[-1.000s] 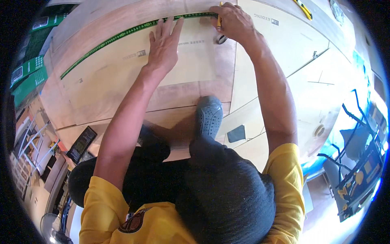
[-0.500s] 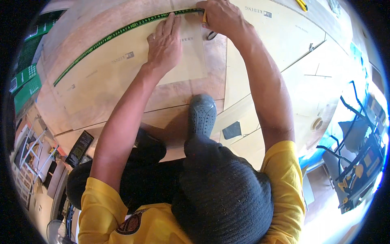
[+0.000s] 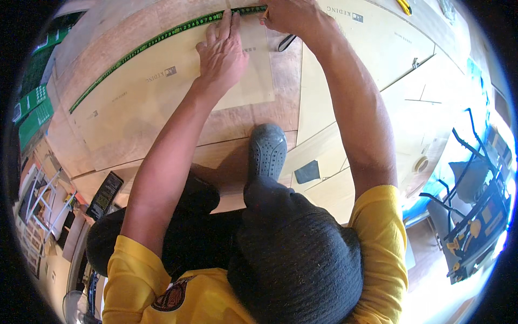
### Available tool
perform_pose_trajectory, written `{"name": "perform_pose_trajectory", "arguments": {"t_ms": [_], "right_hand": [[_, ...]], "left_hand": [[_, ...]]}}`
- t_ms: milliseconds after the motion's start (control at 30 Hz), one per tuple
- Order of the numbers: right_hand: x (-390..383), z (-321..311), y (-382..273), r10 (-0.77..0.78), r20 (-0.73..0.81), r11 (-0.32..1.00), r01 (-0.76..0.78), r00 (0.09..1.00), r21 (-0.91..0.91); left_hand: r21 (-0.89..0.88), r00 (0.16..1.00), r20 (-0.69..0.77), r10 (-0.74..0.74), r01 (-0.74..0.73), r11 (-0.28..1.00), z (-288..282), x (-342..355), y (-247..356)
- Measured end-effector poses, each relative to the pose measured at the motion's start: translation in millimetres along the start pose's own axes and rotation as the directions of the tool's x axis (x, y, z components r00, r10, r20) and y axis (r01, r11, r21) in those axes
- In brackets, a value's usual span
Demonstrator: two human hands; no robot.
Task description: The person measures a wooden panel using a tape measure at a sink, then moves to the floor to mark the wood with a pencil and cut it using a utility knife.
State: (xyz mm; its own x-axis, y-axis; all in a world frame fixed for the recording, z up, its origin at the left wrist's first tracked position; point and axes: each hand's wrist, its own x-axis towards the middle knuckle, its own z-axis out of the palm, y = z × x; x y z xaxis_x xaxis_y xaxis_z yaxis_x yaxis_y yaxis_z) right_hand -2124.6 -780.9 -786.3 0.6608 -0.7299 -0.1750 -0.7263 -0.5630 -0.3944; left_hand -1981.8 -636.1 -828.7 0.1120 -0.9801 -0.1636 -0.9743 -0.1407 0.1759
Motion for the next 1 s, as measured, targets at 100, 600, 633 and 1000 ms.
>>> {"name": "perform_pose_trajectory", "arguments": {"t_ms": [100, 600, 633, 1000], "right_hand": [[-3, -3, -6, 0.008, -0.006, 1.000, -0.008, 1.000, -0.001], [-36, 26, -15, -0.014, -0.311, 1.000, 0.014, 0.950, 0.000], [-35, 25, -16, -0.008, -0.281, 1.000, 0.008, 0.960, -0.001], [-43, 30, -19, 0.037, -0.235, 0.999, -0.042, 0.971, -0.018]], "left_hand": [[0.013, 1.000, -0.019, 0.016, -0.016, 1.000, 2, -2, 0], [0.091, 0.990, -0.123, 0.063, -0.052, 0.995, 17, -4, 4], [0.080, 0.988, -0.138, 0.065, -0.054, 0.995, 16, -5, 4], [0.101, 1.000, -0.023, 0.004, -0.001, 0.995, 7, -2, 14]]}}
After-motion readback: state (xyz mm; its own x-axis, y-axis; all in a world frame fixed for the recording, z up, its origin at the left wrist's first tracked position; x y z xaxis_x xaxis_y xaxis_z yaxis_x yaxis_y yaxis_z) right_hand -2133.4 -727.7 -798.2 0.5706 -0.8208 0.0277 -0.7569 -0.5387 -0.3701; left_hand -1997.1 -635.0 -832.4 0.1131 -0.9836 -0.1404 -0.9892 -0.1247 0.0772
